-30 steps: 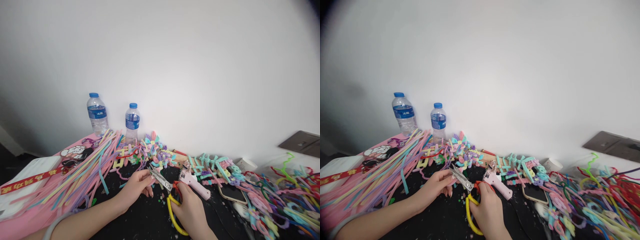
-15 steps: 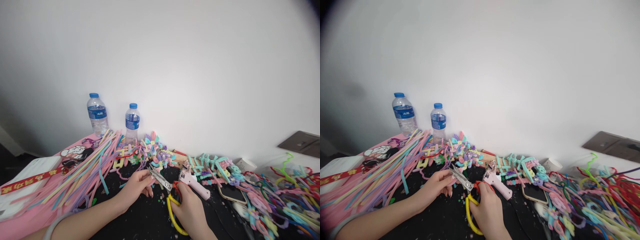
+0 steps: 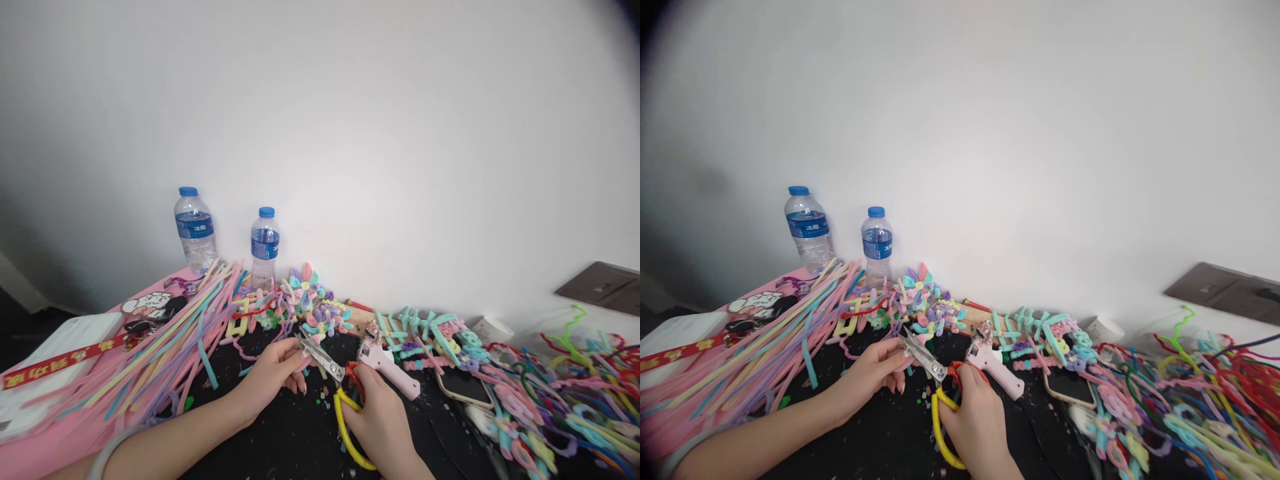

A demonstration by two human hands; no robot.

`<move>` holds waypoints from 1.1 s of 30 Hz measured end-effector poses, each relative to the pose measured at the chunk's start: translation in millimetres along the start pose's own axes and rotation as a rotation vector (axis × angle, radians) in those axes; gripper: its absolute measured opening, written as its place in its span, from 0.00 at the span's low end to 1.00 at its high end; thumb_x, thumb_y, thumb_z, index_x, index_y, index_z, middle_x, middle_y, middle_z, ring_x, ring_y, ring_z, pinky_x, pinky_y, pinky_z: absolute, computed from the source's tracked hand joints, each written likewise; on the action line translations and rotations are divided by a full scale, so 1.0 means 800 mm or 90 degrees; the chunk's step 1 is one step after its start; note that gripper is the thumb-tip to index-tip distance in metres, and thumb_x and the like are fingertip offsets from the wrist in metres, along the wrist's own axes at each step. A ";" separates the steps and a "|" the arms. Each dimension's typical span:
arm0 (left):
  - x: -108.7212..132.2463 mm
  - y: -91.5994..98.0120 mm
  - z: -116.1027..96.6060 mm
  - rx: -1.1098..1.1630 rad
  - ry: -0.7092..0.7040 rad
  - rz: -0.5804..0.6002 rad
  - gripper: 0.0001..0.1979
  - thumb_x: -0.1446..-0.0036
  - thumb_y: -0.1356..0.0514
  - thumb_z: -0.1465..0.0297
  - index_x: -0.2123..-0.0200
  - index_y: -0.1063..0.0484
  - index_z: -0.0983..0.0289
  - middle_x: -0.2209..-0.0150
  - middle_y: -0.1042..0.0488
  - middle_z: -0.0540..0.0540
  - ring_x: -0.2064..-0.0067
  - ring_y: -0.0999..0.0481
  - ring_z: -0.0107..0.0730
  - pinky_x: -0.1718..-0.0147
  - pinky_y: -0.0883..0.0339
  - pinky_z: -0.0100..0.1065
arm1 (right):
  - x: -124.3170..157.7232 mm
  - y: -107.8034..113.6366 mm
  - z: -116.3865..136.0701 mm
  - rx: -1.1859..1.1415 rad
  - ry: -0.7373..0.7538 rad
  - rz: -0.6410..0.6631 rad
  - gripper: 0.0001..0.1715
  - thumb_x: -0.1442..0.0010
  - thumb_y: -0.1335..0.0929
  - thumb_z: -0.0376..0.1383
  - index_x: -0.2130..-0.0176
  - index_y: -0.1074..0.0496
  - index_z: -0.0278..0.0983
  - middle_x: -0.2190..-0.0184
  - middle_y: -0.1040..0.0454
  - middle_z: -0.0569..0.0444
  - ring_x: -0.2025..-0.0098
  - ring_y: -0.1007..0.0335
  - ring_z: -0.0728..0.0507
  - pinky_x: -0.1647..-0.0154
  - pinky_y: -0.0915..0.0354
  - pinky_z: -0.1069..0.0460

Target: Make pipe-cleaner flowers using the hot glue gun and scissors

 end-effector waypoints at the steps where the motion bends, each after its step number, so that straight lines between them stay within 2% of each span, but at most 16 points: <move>1: 0.000 0.000 0.000 0.001 0.000 -0.001 0.17 0.45 0.43 0.58 0.60 0.30 0.66 0.62 0.24 0.56 0.77 0.27 0.24 0.78 0.38 0.25 | 0.000 0.000 0.000 -0.002 0.001 -0.002 0.13 0.52 0.34 0.31 0.63 0.32 0.38 0.66 0.26 0.52 0.65 0.27 0.41 0.69 0.36 0.53; 9: 0.003 -0.002 -0.007 0.018 0.032 -0.036 0.23 0.47 0.41 0.57 0.53 0.34 0.65 0.63 0.24 0.58 0.78 0.28 0.25 0.77 0.37 0.28 | -0.001 0.002 0.000 -0.037 -0.013 -0.017 0.13 0.48 0.36 0.35 0.60 0.34 0.37 0.66 0.26 0.50 0.64 0.27 0.40 0.68 0.34 0.52; 16: 0.005 -0.002 -0.009 0.032 0.017 -0.039 0.20 0.46 0.43 0.55 0.57 0.34 0.63 0.60 0.24 0.58 0.79 0.29 0.24 0.76 0.36 0.29 | 0.003 0.002 -0.001 -0.044 -0.022 -0.014 0.13 0.46 0.37 0.35 0.58 0.38 0.38 0.67 0.28 0.51 0.65 0.28 0.41 0.70 0.35 0.51; 19: 0.004 -0.003 -0.009 0.030 0.018 -0.034 0.18 0.46 0.42 0.55 0.61 0.35 0.64 0.60 0.24 0.58 0.78 0.29 0.23 0.77 0.37 0.29 | 0.002 0.001 0.001 -0.038 -0.011 -0.002 0.13 0.46 0.38 0.34 0.59 0.38 0.37 0.66 0.28 0.50 0.63 0.29 0.40 0.68 0.34 0.51; 22: 0.004 -0.003 -0.010 0.027 0.022 -0.034 0.17 0.47 0.42 0.55 0.63 0.34 0.63 0.65 0.25 0.55 0.78 0.30 0.24 0.77 0.39 0.28 | 0.001 0.001 0.001 -0.043 0.000 0.007 0.14 0.47 0.38 0.34 0.58 0.38 0.37 0.64 0.28 0.49 0.60 0.29 0.39 0.64 0.34 0.50; 24: 0.004 -0.003 -0.011 0.023 0.023 -0.036 0.17 0.48 0.41 0.56 0.63 0.34 0.63 0.73 0.27 0.50 0.78 0.30 0.26 0.77 0.39 0.29 | 0.001 0.001 0.001 -0.047 -0.001 0.011 0.15 0.47 0.38 0.33 0.58 0.38 0.37 0.63 0.28 0.49 0.60 0.29 0.39 0.63 0.34 0.49; 26: 0.005 -0.003 -0.012 0.016 0.021 -0.039 0.17 0.48 0.40 0.56 0.64 0.33 0.63 0.79 0.34 0.46 0.79 0.32 0.27 0.78 0.41 0.28 | 0.001 0.001 0.001 -0.047 -0.002 0.007 0.15 0.47 0.38 0.34 0.57 0.38 0.37 0.63 0.28 0.49 0.60 0.29 0.39 0.63 0.34 0.49; 28: 0.005 -0.004 -0.014 0.009 0.013 -0.043 0.16 0.48 0.40 0.56 0.65 0.32 0.63 0.81 0.39 0.44 0.80 0.36 0.25 0.79 0.44 0.28 | 0.001 0.002 0.001 -0.047 0.001 0.000 0.15 0.48 0.38 0.34 0.58 0.37 0.37 0.63 0.28 0.49 0.60 0.29 0.39 0.63 0.34 0.50; 33: 0.005 -0.002 -0.015 -0.001 -0.017 -0.050 0.15 0.47 0.41 0.57 0.66 0.31 0.64 0.75 0.39 0.45 0.83 0.46 0.17 0.81 0.50 0.27 | 0.000 0.001 0.000 -0.049 -0.002 -0.005 0.15 0.48 0.38 0.33 0.57 0.37 0.37 0.62 0.28 0.48 0.59 0.29 0.39 0.63 0.34 0.50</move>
Point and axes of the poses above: each hand's wrist, its own x-axis away from the middle knuckle, its own y-axis out of the back of the hand, z = x × y, the point moved 2 cm from there along -x, towards the middle knuckle
